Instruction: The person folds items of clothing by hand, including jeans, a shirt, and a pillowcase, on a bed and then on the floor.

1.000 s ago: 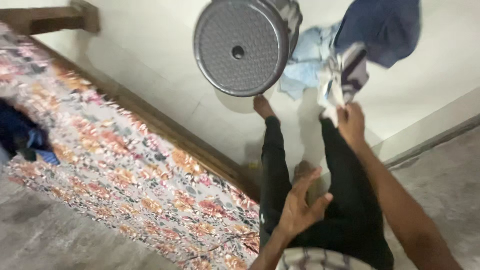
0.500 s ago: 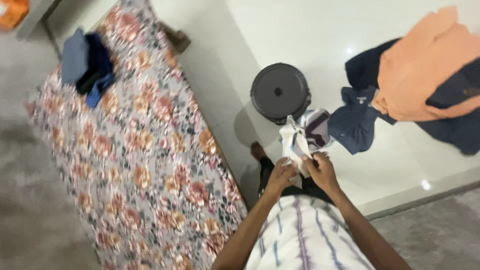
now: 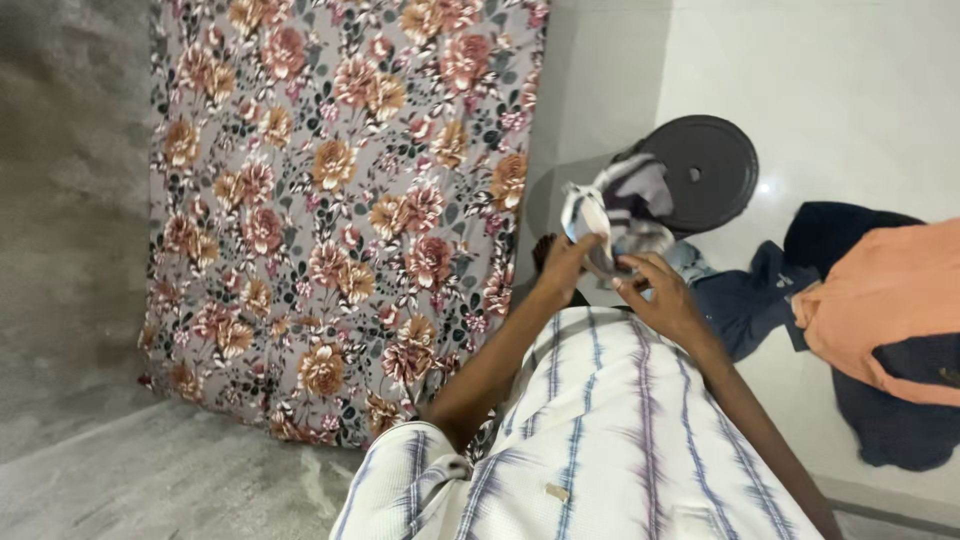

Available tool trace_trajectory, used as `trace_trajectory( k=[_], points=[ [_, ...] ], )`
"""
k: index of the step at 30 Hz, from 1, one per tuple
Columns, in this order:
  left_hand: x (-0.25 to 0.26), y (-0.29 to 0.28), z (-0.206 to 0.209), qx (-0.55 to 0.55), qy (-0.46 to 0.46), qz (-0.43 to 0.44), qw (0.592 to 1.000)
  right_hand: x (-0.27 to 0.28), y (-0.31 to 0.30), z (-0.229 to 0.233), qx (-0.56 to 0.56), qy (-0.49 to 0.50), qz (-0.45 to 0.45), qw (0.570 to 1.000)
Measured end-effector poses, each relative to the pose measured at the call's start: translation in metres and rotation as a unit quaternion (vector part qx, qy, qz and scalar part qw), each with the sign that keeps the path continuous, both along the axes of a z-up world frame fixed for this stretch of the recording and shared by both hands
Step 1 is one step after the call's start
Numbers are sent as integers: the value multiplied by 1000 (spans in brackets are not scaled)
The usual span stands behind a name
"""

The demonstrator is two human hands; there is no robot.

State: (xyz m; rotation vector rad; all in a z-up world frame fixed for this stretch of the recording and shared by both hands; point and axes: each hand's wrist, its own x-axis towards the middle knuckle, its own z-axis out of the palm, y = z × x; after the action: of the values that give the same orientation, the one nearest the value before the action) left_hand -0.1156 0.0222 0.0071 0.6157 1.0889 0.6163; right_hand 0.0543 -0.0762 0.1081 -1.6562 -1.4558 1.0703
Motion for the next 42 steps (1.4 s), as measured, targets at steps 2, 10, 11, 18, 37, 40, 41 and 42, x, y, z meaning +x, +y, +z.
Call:
trace_trajectory(
  k=[2, 10, 11, 18, 37, 40, 41, 42],
  points=[
    [-21, 33, -6, 25, 2, 62, 998, -9, 18, 9, -5, 12, 13, 1000],
    [-127, 224, 36, 137, -48, 237, 961, -43, 78, 18, -33, 31, 33, 998],
    [-140, 243, 44, 122, -15, 222, 967, -46, 82, 18, -33, 33, 35, 998],
    [-161, 308, 45, 183, 83, 265, 943, -46, 80, 7, -15, 49, -21, 998],
    [61, 34, 0, 94, -2, -152, 984, 16, 12, -10, 1, 117, -101, 988],
    [83, 4, 20, 80, 17, -227, 970, 27, -7, -31, -17, 130, -145, 981],
    [88, -5, 24, 77, 36, -255, 963, 32, -14, -37, -13, 115, -155, 981],
    [92, -15, 26, 103, 41, -272, 956, 35, -21, -44, -11, 99, -169, 981]
  ],
)
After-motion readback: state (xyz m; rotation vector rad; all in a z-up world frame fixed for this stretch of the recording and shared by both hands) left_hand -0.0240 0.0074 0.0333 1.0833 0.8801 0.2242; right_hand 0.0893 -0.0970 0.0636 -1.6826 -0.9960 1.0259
